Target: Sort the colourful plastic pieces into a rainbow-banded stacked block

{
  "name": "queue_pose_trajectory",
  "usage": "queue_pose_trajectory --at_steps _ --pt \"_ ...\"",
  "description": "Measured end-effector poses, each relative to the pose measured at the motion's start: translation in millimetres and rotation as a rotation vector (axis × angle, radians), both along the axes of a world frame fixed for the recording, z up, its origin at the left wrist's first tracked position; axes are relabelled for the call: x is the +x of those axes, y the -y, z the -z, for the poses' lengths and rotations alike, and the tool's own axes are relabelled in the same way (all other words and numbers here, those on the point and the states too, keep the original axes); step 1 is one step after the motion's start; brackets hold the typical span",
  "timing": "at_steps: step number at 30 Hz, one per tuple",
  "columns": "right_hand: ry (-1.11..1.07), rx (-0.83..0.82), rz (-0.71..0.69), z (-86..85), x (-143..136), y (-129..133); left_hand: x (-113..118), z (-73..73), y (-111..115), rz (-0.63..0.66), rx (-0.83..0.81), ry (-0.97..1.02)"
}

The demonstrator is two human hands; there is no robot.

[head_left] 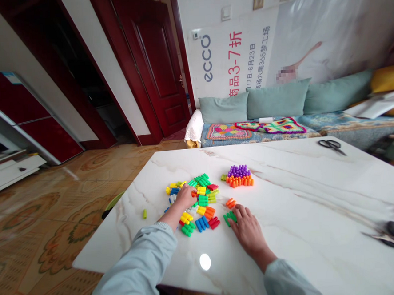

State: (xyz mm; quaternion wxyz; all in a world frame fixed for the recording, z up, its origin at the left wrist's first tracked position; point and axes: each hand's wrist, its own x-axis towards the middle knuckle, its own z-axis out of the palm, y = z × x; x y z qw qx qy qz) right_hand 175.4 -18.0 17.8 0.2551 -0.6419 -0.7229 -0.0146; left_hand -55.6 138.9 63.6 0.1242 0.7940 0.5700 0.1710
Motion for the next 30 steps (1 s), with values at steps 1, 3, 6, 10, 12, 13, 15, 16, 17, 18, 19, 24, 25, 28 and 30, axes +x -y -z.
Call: queue_pose_trajectory --at_steps 1,3,6,10,12,13,15,16,17,18,19,24,25,28,30 --pt "-0.001 0.002 0.0 -0.1 -0.1 0.0 -0.7 -1.5 1.2 -0.002 0.022 0.023" --pt "-0.001 0.005 0.003 -0.3 -0.3 0.0 -2.3 -6.6 3.6 -0.015 0.073 0.075" --pt "0.005 0.004 0.011 -0.4 -0.8 0.0 0.5 -14.8 8.4 -0.029 0.144 0.16" --pt "0.008 -0.006 0.018 0.8 -0.8 -0.4 21.1 -15.0 22.0 0.128 0.119 0.237" --pt "0.007 -0.003 0.016 2.0 -0.6 -0.6 33.2 -11.7 31.3 0.263 0.061 0.248" --pt "0.007 -0.002 0.016 2.5 -0.6 -0.7 37.5 -10.5 35.7 0.326 0.033 0.246" --pt "0.008 -0.006 0.017 2.7 -0.8 -0.7 40.6 -10.0 42.5 0.43 -0.011 0.227" --pt "0.009 -0.01 0.018 2.5 -1.0 -0.6 39.4 -10.8 44.7 0.473 -0.029 0.21" --pt "0.01 -0.016 0.019 1.9 -1.2 -0.5 36.8 -12.0 46.2 0.512 -0.046 0.193" --pt "0.011 -0.022 0.02 1.2 -1.4 -0.3 33.5 -13.4 47.1 0.552 -0.061 0.163" --pt "0.012 -0.026 0.02 0.4 -1.6 -0.1 30.0 -14.8 47.5 0.592 -0.071 0.113" --pt "0.006 -0.021 0.016 -1.1 -1.9 1.0 26.2 -16.1 50.9 0.666 -0.022 -0.261" --pt "0.002 -0.014 0.013 -0.6 -1.9 1.2 28.2 -15.7 51.9 0.654 -0.014 -0.302" --pt "-0.012 0.01 0.001 1.1 -2.1 1.6 34.2 -16.6 54.7 0.632 -0.017 -0.355" --pt "-0.013 0.04 -0.005 1.5 -2.2 1.9 36.4 -19.8 56.9 0.616 -0.019 -0.351"
